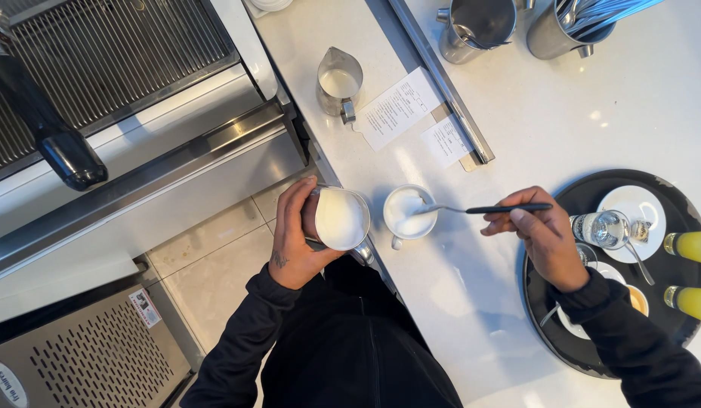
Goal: Preparing a coffee beverage with frothed milk and then cleaning the espresso machine and workspace.
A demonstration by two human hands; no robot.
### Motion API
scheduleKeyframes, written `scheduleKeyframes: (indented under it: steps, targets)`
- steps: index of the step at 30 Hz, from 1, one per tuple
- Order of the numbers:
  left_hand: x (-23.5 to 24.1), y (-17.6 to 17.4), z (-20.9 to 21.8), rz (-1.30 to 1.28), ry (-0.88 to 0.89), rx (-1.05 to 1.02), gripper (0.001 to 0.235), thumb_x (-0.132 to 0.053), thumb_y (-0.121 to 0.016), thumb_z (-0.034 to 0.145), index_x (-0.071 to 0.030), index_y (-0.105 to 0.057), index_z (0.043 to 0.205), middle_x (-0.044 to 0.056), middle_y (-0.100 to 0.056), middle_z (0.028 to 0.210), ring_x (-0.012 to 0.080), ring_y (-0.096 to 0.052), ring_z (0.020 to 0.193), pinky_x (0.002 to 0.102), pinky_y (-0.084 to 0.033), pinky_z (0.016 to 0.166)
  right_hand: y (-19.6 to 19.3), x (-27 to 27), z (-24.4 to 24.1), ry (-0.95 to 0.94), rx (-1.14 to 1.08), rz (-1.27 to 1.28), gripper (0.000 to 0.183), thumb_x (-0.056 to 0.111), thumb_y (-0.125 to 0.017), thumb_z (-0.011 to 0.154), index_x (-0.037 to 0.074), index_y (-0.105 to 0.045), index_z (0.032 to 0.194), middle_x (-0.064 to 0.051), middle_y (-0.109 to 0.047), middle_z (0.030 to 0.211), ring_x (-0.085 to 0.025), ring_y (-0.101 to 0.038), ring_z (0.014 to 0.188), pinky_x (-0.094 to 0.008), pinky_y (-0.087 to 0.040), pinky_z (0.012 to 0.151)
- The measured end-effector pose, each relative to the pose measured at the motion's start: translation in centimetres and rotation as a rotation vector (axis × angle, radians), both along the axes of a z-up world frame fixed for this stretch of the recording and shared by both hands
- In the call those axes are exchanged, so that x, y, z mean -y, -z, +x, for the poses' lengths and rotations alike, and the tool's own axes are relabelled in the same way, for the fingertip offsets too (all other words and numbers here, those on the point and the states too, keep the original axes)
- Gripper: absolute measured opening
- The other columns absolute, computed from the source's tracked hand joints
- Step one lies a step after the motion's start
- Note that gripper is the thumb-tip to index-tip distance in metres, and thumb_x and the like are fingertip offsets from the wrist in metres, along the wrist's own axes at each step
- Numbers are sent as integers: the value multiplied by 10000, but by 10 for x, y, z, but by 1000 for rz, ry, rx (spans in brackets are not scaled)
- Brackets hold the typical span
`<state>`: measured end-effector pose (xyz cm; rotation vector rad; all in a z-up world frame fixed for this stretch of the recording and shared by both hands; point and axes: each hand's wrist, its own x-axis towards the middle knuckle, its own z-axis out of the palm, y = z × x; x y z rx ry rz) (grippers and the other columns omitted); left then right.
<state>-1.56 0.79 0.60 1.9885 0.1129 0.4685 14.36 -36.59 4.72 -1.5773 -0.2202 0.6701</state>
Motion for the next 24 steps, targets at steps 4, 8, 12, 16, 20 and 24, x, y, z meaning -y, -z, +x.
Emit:
scheduleKeyframes:
  steps: [4, 8, 12, 16, 20, 24]
  targets:
    - [1, -1, 0, -6, -3, 0, 1061, -196, -965, 654, -67, -370, 1523, 168, -416, 1539, 362, -486, 1429, 446, -463, 1173, 2, -10, 9, 16, 5, 40, 188, 84, -453, 1048, -22, -526, 1185, -226, -695, 1094, -279, -730, 988, -451, -595, 949]
    - [2, -4, 1, -7, 18, -15, 1064, -215, -969, 652, -71, -370, 1519, 164, -415, 1540, 358, -493, 1424, 443, -468, 1165, 6, -18, 7, 67, -6, 92, 193, 70, -437, 1042, -22, -525, 1187, -245, -696, 1062, -290, -734, 951, -448, -598, 925]
    - [7, -3, 3, -27, 48, -17, 1053, -224, -971, 680, -78, -361, 1527, 164, -398, 1542, 348, -499, 1420, 428, -491, 1148, 5, -19, -6, 212, 11, 226, 209, 100, -401, 1083, -5, -513, 1224, -246, -690, 1062, -246, -709, 912, -465, -612, 921]
    - [9, -1, 6, -48, 61, -19, 1057, -190, -960, 659, -85, -371, 1530, 166, -397, 1542, 357, -496, 1420, 441, -479, 1163, -1, -20, -24, 298, 54, 309, 205, 120, -396, 1124, -11, -506, 1236, -250, -677, 1074, -258, -707, 929, -467, -605, 925]
    - [10, -2, 6, -67, 110, -36, 1064, -176, -954, 652, -74, -362, 1530, 174, -387, 1546, 369, -462, 1443, 447, -451, 1178, -17, -36, -48, 261, 55, 509, 188, 139, -448, 1136, -15, -510, 1225, -268, -686, 1046, -287, -712, 916, -482, -621, 909]
    - [12, -10, 4, -100, 148, -10, 1028, -154, -931, 644, -69, -392, 1516, 165, -418, 1550, 348, -470, 1461, 433, -449, 1195, -33, -63, -73, 74, 288, 324, 198, 107, -544, 1065, -18, -522, 1217, -268, -693, 1089, -334, -752, 923, -470, -641, 891]
